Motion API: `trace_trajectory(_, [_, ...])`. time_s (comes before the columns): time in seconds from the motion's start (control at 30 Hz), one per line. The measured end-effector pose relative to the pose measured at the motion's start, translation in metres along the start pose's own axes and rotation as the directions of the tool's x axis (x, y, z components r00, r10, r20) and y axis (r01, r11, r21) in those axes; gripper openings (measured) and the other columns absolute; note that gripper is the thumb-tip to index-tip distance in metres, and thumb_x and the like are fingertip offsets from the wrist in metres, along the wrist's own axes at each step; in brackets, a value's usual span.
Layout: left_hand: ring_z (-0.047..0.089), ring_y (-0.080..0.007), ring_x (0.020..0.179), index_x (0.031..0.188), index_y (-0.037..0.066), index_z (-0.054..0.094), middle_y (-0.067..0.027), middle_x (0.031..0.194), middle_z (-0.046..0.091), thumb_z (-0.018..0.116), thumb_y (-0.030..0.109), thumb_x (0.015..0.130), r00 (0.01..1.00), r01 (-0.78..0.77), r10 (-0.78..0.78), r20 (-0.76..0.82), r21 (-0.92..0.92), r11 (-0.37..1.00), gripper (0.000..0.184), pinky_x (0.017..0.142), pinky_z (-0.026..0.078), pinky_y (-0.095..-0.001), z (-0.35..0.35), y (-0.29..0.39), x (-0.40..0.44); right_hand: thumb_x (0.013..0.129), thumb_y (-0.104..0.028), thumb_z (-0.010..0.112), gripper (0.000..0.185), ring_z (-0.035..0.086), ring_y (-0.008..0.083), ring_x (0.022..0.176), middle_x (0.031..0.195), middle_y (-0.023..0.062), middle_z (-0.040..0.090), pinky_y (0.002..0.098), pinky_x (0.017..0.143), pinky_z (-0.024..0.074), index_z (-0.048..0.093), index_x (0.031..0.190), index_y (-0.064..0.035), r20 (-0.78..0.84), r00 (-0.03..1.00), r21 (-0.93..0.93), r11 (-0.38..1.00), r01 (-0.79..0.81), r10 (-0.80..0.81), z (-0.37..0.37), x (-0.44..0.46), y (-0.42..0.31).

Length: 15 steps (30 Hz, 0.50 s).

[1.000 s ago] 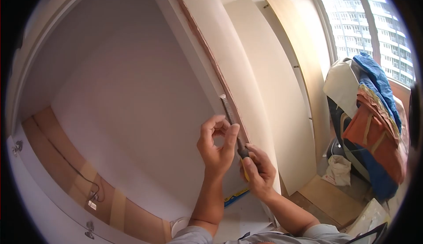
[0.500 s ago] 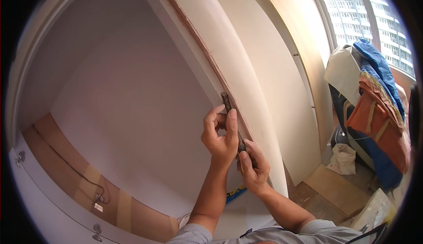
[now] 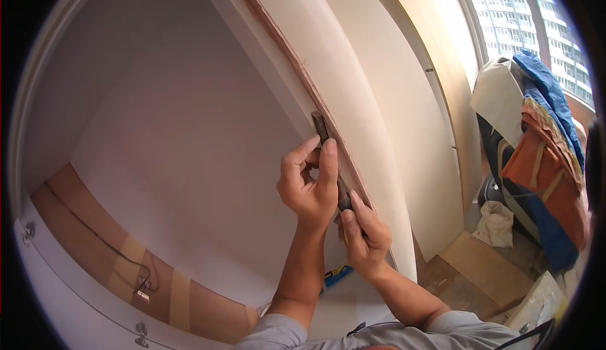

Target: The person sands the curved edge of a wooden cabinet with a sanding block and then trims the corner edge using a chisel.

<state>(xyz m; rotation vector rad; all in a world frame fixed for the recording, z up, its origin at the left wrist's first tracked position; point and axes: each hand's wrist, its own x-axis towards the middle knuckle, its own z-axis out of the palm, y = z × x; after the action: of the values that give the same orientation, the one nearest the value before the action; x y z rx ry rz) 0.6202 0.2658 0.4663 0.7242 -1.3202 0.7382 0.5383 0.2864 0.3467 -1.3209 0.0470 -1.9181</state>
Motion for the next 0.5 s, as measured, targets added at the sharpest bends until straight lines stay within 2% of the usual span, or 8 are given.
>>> trace_trajectory(0.07, [0.062,-0.0048,0.067,0.118,-0.001,0.069,-0.0030,0.079,0.071,0.080,0.003,0.101,0.997,0.016,-0.014,0.081,-0.023,1.000,0.020,0.061,0.052,-0.0215,-0.003,0.002,0.006,0.105,0.004,0.068,0.042,0.059,0.0098,0.062,0.081,0.0071,0.069,0.0270,0.056,0.0489,0.066,0.147,0.0027,-0.002,1.000,0.019,1.000,-0.002,0.002,0.004,0.003,-0.002])
trace_trajectory(0.5, [0.061,-0.0042,0.066,0.117,-0.001,0.068,-0.0026,0.078,0.071,0.080,0.002,0.101,0.996,-0.017,0.021,0.083,-0.039,0.999,0.020,0.061,0.051,-0.0216,-0.004,-0.003,0.013,0.105,0.003,0.069,0.042,0.059,0.0096,0.060,0.078,0.0067,0.068,0.0262,0.054,0.0478,0.066,0.147,0.0043,-0.045,0.996,0.008,0.997,0.081,-0.080,0.015,0.006,0.001])
